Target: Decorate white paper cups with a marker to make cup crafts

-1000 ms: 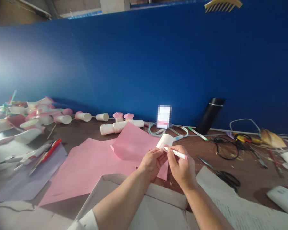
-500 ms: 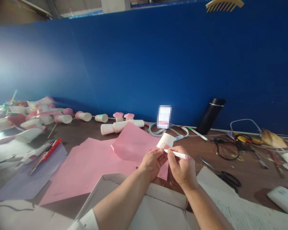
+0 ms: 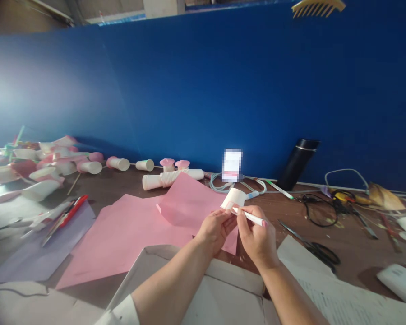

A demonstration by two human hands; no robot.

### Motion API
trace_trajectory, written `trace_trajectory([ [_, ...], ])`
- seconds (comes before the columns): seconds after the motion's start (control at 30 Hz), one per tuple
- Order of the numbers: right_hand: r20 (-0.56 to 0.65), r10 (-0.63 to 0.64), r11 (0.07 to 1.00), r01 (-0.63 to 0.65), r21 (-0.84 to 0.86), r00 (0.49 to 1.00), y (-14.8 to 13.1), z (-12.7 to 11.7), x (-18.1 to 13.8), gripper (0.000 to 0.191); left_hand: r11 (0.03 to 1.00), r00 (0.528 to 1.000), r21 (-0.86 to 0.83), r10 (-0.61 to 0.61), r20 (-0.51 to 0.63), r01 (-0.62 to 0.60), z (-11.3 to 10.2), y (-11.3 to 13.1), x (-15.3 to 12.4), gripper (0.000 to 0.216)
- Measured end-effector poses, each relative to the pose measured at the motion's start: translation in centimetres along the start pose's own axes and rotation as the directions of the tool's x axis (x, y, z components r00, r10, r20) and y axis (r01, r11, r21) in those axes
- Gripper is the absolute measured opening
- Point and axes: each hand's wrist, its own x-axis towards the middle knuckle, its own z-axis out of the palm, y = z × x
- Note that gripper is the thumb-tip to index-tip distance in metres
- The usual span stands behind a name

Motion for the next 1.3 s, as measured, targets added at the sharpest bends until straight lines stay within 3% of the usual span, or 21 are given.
trace_trajectory([
  [0.37,-0.028,0.033,0.999,-0.034,-0.009,0.999,0.47,0.07,0.14,0.025,1.000,0.999,0.012,-0.026,-0.021,0.026,0.15,0.07,-0.03,0.007],
  [0.83,-0.039,0.031,1.000,-0.031,-0.004,0.999,0.60,0.18,0.26,0.024,0.999,1.000,0.022,-0.024,-0.015,0.025,0.15,0.09,-0.13,0.014],
  [1.3,0.021,0.042,0.999,-0.041,-0.014,0.999,-0.22,-0.44,0.32,0.025,1.000,0.999,0.002,-0.027,-0.035,0.027,0.16,0.13,-0.08,0.006],
])
